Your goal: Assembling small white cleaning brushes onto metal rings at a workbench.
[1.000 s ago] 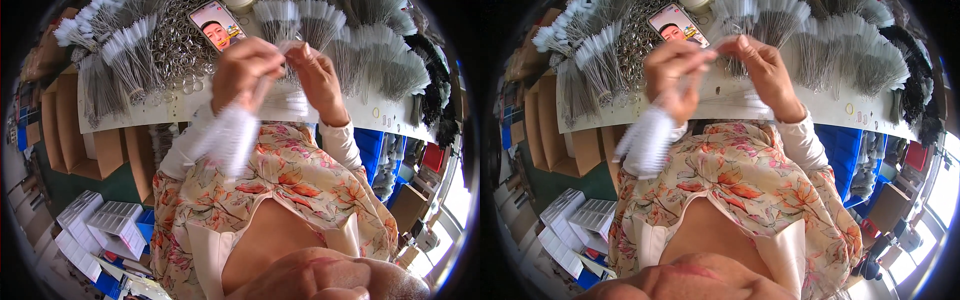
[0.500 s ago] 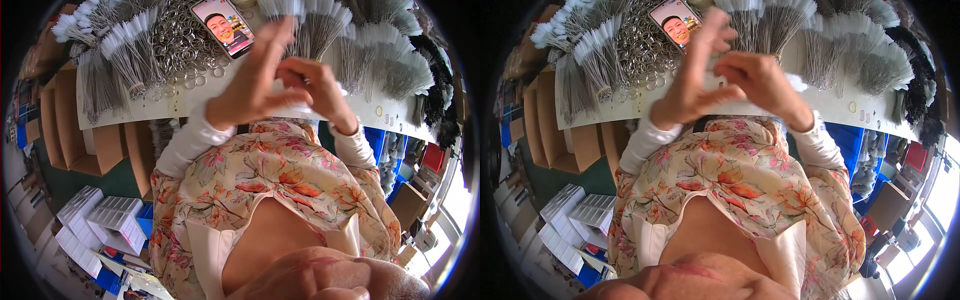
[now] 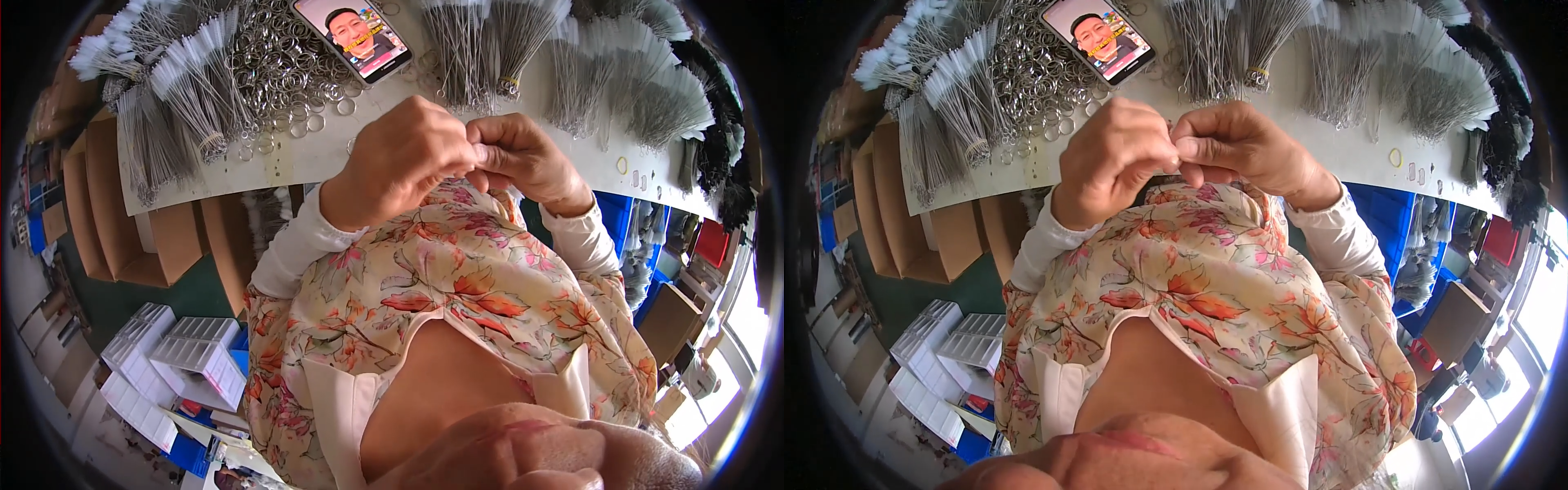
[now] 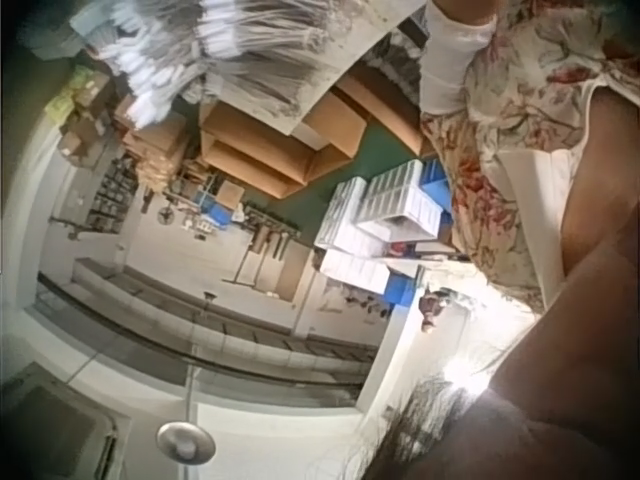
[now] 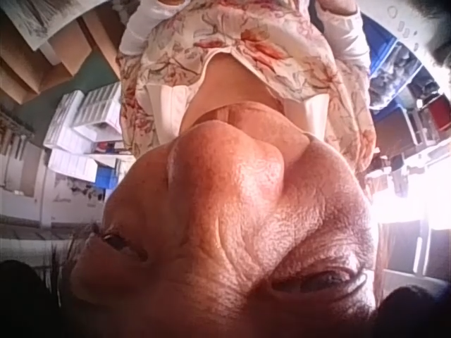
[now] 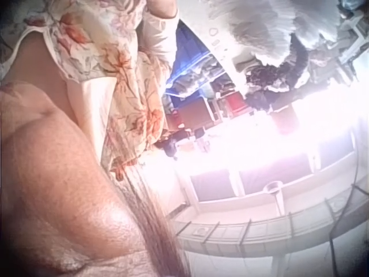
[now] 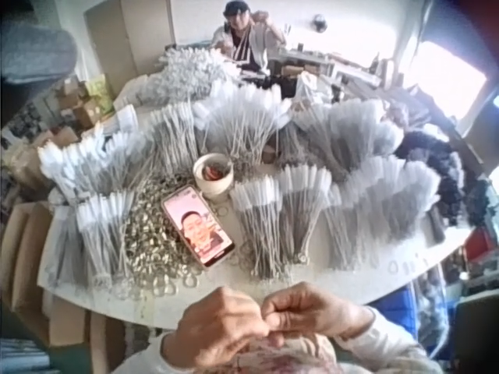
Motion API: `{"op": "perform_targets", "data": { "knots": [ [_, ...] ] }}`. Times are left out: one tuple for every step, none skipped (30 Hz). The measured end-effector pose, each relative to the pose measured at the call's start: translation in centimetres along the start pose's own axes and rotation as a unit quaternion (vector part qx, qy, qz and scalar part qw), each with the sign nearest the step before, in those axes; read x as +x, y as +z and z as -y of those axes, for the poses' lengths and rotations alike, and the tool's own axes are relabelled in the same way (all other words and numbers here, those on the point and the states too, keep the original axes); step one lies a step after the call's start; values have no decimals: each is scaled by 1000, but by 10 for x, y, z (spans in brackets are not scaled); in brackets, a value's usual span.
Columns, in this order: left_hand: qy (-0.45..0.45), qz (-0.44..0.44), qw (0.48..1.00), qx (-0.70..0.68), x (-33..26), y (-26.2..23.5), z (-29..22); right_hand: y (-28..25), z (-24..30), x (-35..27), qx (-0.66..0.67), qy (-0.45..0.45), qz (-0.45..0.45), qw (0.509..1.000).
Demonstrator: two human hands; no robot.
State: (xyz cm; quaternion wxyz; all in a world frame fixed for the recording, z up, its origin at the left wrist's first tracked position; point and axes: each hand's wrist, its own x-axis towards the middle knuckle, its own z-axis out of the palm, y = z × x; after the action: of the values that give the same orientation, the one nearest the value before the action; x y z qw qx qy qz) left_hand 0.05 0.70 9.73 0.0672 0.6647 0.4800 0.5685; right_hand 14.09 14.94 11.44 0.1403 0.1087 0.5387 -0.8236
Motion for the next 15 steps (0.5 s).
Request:
{"op": "perform_targets", "data": {
  "knots": [
    [50, -8, 998, 21, -2, 3, 2, -2, -3, -1, 19, 10, 11, 1000],
    [47, -8, 999, 21, -6, 4, 5, -4, -2, -4, 21, 13, 11, 1000],
    [53, 3, 997, 48, -12, 7, 7, -6, -1, -7, -59, 25, -17, 998],
    [57, 13, 995, 76, -16, 8, 7, -8, -2, -11, -139, 38, -44, 989],
    [29, 5, 994, 110, -18, 3, 4, -13, -11, -17, -202, -24, -84, 976],
    [-29, -16, 988, 148, -21, -7, 5, -21, -16, -30, -276, -24, -136, 951],
    [-100, -45, 978, 179, -33, -19, 9, -30, -19, -43, -436, -12, -192, 879],
    [-212, -47, 959, 185, -47, -35, 6, -38, -21, -54, -581, -1, -240, 778],
    [-283, -114, 935, 180, -60, -39, 9, -49, -33, -65, -580, 0, -237, 779],
    [-359, -122, 902, 206, -70, -46, 6, -59, -56, -74, -686, 54, -265, 675],
    [-407, -123, 883, 199, -82, -43, 2, -64, -68, -77, -775, 103, -284, 555],
    [-455, -128, 859, 199, -92, -39, -3, -64, -69, -73, -775, 94, -278, 559],
    [-455, -130, 858, 200, -99, -33, -1, -58, -69, -69, -681, 42, -319, 658],
    [-461, -81, 850, 241, -103, -24, 0, -51, -70, -62, -570, -13, -352, 742],
    [-467, -29, 838, 280, -105, -18, -1, -42, -66, -54, -482, -39, -349, 802]
  ]
}}
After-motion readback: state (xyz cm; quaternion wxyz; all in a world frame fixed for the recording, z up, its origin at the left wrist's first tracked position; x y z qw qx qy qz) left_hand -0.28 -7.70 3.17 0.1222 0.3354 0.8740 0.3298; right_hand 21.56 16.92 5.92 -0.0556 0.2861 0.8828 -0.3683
